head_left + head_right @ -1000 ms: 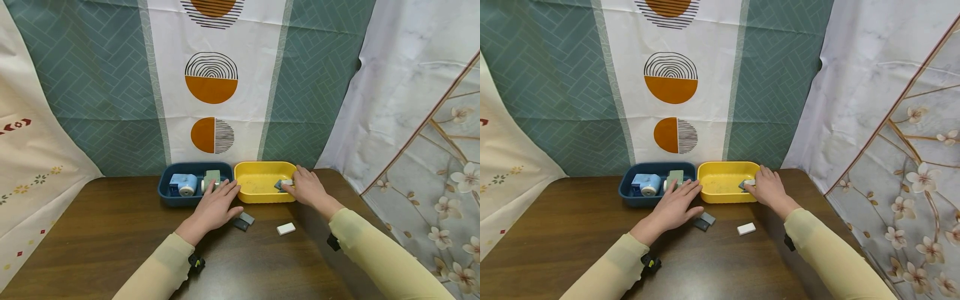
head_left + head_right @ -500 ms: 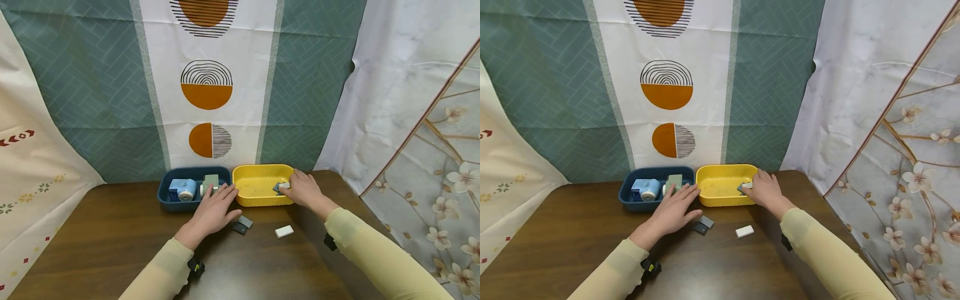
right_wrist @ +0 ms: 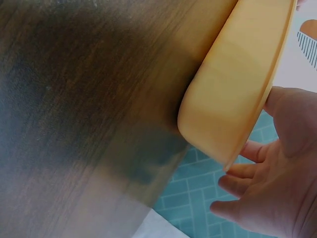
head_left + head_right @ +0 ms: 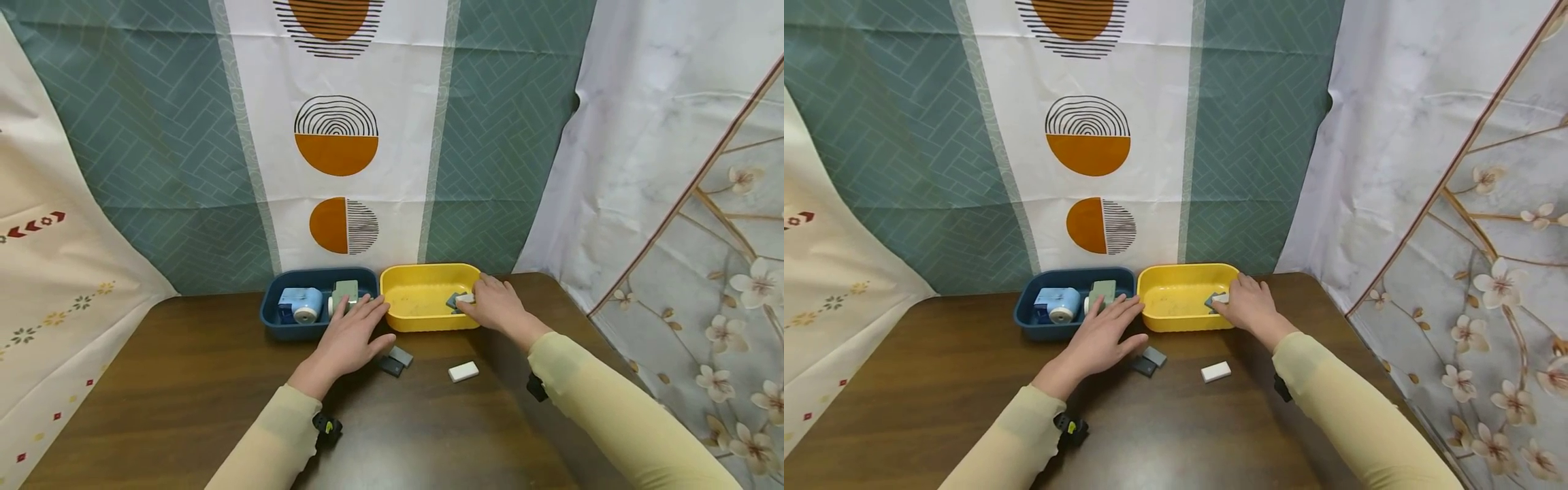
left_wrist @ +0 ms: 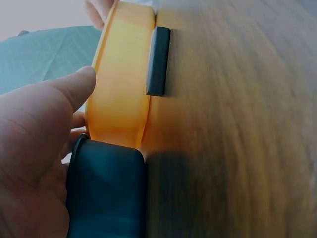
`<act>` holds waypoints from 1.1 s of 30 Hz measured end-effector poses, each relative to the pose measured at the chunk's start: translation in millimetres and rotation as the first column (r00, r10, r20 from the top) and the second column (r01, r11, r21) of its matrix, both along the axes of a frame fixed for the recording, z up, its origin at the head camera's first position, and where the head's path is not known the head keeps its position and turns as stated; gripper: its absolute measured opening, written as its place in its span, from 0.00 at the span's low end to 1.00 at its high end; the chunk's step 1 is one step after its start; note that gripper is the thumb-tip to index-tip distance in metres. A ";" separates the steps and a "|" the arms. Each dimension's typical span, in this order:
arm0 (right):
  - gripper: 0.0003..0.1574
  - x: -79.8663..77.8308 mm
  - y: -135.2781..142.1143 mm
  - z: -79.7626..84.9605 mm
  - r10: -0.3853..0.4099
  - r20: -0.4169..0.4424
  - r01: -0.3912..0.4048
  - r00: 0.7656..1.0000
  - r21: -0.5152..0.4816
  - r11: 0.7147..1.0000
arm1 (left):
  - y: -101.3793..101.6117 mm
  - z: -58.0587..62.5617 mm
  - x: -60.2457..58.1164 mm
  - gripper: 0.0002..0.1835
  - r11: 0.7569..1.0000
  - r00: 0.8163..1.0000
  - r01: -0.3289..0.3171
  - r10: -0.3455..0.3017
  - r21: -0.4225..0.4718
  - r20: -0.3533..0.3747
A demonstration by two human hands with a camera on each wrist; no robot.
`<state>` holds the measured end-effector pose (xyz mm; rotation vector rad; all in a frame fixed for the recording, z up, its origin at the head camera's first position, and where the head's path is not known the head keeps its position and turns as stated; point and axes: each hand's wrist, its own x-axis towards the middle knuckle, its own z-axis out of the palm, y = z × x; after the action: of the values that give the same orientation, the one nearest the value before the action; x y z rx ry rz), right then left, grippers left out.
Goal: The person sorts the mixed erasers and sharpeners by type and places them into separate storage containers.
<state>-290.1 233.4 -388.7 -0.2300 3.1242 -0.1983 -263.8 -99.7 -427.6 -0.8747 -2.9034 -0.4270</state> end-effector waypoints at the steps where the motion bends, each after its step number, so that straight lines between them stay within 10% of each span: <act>1: 0.35 -0.1 -0.1 0.8 -0.002 0.001 0.002 1.000 0.001 1.000 | 0.2 0.3 -0.6 0.41 1.000 1.000 -0.001 0.001 0.000 0.001; 20: 0.38 -0.2 0.7 4.8 -0.010 0.023 0.010 1.000 -0.002 1.000 | 0.8 0.3 1.3 0.40 1.000 1.000 -0.001 0.001 0.007 -0.007; 33: 0.44 18.3 3.5 6.4 0.055 -0.156 -0.052 0.986 0.021 0.998 | 1.0 -0.6 0.7 0.40 1.000 1.000 0.000 0.000 0.013 0.000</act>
<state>-271.8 236.9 -382.3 -0.3460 3.2687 -0.1603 -263.1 -98.7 -428.1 -0.8733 -2.8974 -0.4461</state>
